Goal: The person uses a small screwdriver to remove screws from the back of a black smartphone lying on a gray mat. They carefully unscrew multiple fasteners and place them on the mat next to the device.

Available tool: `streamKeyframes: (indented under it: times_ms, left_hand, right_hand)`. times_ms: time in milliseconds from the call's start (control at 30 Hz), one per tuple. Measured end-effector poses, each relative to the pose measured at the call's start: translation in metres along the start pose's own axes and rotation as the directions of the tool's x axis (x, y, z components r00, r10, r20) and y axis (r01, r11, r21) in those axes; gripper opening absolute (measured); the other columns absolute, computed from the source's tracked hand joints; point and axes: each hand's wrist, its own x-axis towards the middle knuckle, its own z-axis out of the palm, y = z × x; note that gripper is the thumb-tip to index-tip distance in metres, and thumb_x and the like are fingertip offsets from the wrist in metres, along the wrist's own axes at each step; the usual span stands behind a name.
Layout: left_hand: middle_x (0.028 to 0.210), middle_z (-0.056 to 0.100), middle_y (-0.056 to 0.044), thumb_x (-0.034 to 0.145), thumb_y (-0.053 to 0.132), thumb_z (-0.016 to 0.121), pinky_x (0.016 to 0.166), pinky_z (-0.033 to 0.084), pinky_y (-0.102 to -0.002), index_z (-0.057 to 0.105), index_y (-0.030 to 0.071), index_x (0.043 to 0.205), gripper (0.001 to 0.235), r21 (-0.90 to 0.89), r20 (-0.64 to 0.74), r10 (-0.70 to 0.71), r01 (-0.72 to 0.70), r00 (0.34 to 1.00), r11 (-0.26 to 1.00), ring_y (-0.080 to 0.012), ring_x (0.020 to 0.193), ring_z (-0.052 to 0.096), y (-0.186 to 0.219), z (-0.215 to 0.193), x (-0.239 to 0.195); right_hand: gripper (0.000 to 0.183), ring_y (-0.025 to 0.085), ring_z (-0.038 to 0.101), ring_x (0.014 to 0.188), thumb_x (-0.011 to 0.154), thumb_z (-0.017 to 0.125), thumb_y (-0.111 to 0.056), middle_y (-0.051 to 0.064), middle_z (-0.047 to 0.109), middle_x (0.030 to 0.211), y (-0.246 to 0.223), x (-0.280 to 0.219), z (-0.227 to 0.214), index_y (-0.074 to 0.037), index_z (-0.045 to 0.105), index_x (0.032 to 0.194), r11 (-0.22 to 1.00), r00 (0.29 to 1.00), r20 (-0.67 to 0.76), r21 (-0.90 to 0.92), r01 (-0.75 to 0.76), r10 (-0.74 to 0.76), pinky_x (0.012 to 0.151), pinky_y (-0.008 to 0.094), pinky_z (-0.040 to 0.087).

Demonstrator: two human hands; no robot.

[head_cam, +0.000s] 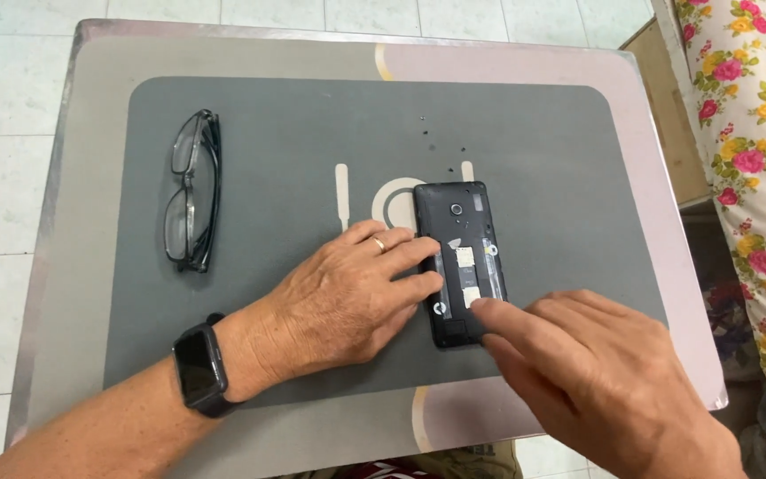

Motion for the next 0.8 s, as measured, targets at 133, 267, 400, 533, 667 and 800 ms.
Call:
streamKeyframes:
  times_ms: [133,267,400,533,667,800]
  left_hand:
    - [0.129,0.065,-0.015,0.095,0.008,0.071,0.1,0.051,-0.047,0.068,0.009,0.111,0.016,0.008,-0.001,-0.005,0.005,1.0,1.0,-0.0342,0.112,0.065,0.0,0.0,-0.002]
    - [0.129,0.065,-0.014,0.094,0.01,0.072,0.101,0.05,-0.047,0.067,0.01,0.109,0.015,0.019,0.005,-0.006,0.006,1.0,1.0,-0.0327,0.11,0.065,0.0,-0.001,-0.002]
    - [0.128,0.066,-0.015,0.095,0.008,0.07,0.097,0.05,-0.046,0.068,0.008,0.107,0.012,0.001,-0.031,0.004,-0.004,1.0,1.0,-0.0337,0.107,0.065,0.0,0.0,-0.004]
    - [0.126,0.065,-0.014,0.093,0.008,0.071,0.096,0.049,-0.046,0.066,0.009,0.105,0.013,0.009,-0.029,0.002,-0.002,1.0,1.0,-0.0326,0.106,0.063,0.0,0.001,-0.006]
    - [0.127,0.066,-0.015,0.095,0.01,0.07,0.095,0.049,-0.045,0.067,0.009,0.106,0.011,0.028,-0.032,0.01,-0.009,0.999,1.0,-0.0333,0.106,0.064,0.001,0.001,-0.006]
    - [0.128,0.066,-0.015,0.096,0.009,0.07,0.094,0.049,-0.046,0.069,0.009,0.107,0.011,0.01,-0.042,-0.001,0.001,0.999,1.0,-0.0333,0.107,0.064,0.001,0.001,-0.008]
  right_hand:
    - [0.034,0.027,0.071,0.08,0.099,0.059,-0.004,0.008,0.079,0.106,-0.002,0.004,-0.008,-0.006,0.067,0.132,0.987,0.993,0.09,0.147,0.067,-0.081,0.077,0.041,0.06]
    - [0.029,0.027,0.068,0.073,0.102,0.063,-0.009,0.006,0.075,0.096,-0.004,0.01,-0.009,-0.011,0.066,0.131,0.991,0.992,0.12,0.126,0.035,-0.05,0.071,0.042,0.058]
    - [0.035,0.029,0.053,0.055,0.097,0.078,-0.016,0.004,0.063,0.069,0.001,0.007,-0.003,-0.01,0.063,0.128,0.998,0.996,0.067,-0.014,-0.058,0.059,0.064,0.043,0.055]
    - [0.032,0.026,0.056,0.061,0.099,0.068,-0.009,0.003,0.063,0.077,-0.004,0.013,-0.007,-0.012,0.065,0.13,0.999,0.995,0.103,0.03,-0.014,0.011,0.069,0.042,0.056]
    - [0.029,0.027,0.057,0.061,0.098,0.07,-0.01,0.003,0.063,0.074,-0.001,0.01,-0.003,-0.011,0.064,0.126,1.0,0.995,0.102,-0.005,-0.001,0.001,0.069,0.042,0.056]
    - [0.031,0.026,0.057,0.058,0.097,0.078,-0.021,0.002,0.063,0.069,-0.003,0.011,-0.005,-0.012,0.065,0.123,0.998,0.994,0.096,-0.053,-0.038,0.043,0.071,0.041,0.057]
